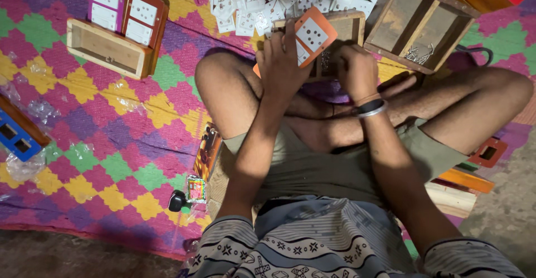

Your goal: The person sits on a mat and assembles electrical socket units by inserting white plastic socket modules into colored plastic frames and securing them with small metal fasteners. The person handles multiple frames and socket modules, placing completed units aside.

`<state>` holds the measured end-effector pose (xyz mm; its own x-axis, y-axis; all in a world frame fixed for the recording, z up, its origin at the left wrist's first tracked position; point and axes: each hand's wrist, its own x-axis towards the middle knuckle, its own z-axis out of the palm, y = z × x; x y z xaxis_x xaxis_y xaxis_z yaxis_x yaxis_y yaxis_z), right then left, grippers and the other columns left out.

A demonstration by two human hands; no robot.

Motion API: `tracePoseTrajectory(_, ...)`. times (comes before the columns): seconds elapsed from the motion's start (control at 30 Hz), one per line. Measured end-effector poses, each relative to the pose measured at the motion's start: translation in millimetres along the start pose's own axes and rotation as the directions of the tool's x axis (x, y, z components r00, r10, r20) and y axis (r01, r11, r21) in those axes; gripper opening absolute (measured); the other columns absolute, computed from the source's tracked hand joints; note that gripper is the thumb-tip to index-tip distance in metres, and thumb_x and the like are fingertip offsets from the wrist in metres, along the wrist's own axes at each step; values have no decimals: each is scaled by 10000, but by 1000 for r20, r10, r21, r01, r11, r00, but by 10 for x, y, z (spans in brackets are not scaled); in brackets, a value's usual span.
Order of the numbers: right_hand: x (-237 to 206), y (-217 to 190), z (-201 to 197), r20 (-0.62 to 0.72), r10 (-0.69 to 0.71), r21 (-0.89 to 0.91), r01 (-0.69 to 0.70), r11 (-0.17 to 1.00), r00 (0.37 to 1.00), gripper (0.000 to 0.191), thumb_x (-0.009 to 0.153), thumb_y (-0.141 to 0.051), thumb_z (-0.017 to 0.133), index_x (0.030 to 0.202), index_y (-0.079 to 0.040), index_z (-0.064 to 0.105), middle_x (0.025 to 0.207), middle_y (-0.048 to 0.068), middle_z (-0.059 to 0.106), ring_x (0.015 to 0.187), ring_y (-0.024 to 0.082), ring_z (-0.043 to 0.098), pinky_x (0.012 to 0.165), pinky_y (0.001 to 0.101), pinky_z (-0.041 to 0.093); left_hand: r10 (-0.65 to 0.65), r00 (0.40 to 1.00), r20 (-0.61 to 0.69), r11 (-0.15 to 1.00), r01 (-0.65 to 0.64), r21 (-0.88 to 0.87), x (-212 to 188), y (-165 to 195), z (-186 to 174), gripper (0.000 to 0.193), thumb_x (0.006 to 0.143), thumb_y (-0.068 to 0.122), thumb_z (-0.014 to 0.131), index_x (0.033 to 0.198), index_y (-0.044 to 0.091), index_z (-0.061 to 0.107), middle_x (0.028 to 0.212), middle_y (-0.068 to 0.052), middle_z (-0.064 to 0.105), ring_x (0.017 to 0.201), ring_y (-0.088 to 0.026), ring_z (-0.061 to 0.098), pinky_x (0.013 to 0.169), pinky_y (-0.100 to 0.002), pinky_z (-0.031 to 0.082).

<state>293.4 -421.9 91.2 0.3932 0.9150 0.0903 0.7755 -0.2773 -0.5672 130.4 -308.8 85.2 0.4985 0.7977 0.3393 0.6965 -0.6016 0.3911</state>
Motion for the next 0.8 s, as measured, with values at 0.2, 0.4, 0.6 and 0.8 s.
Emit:
tracePoseTrajectory(0.2,97,19,-281,141,298,621,-318,717,944,92,960,-9,771,990,9,686,803,43,702,682,114,621,615,268,494,137,989,62,990,-138,11,-7,8,-12,924,733,404,805,1512,99,412,1207,-113,544,1075,-323,545,847,-490,423)
tracePoseTrajectory(0.4,168,-8,-401,242,155,752,-286,594,958,99,1010,6,721,1093,56,740,930,61,758,793,91,699,727,234,569,202,956,210,977,-211,21,-56,131,-27,949,673,252,775,1540,103,419,1208,-92,564,1057,-283,554,852,-468,434)
tracePoseTrajectory(0.6,239,-62,-388,202,217,554,-294,779,955,78,993,-20,725,1058,5,759,879,71,759,748,78,698,664,218,532,259,950,177,963,-268,27,-82,201,-37,894,723,185,759,1548,88,430,1189,-95,566,1029,-276,549,829,-454,429)
tracePoseTrajectory(0.8,263,-82,-299,6,54,393,-52,918,999,102,918,5,798,1011,-35,784,884,76,649,758,154,588,681,288,461,287,943,167,955,-296,29,-71,223,-61,856,773,266,779,1536,79,438,1190,-99,563,1019,-271,544,823,-451,429)
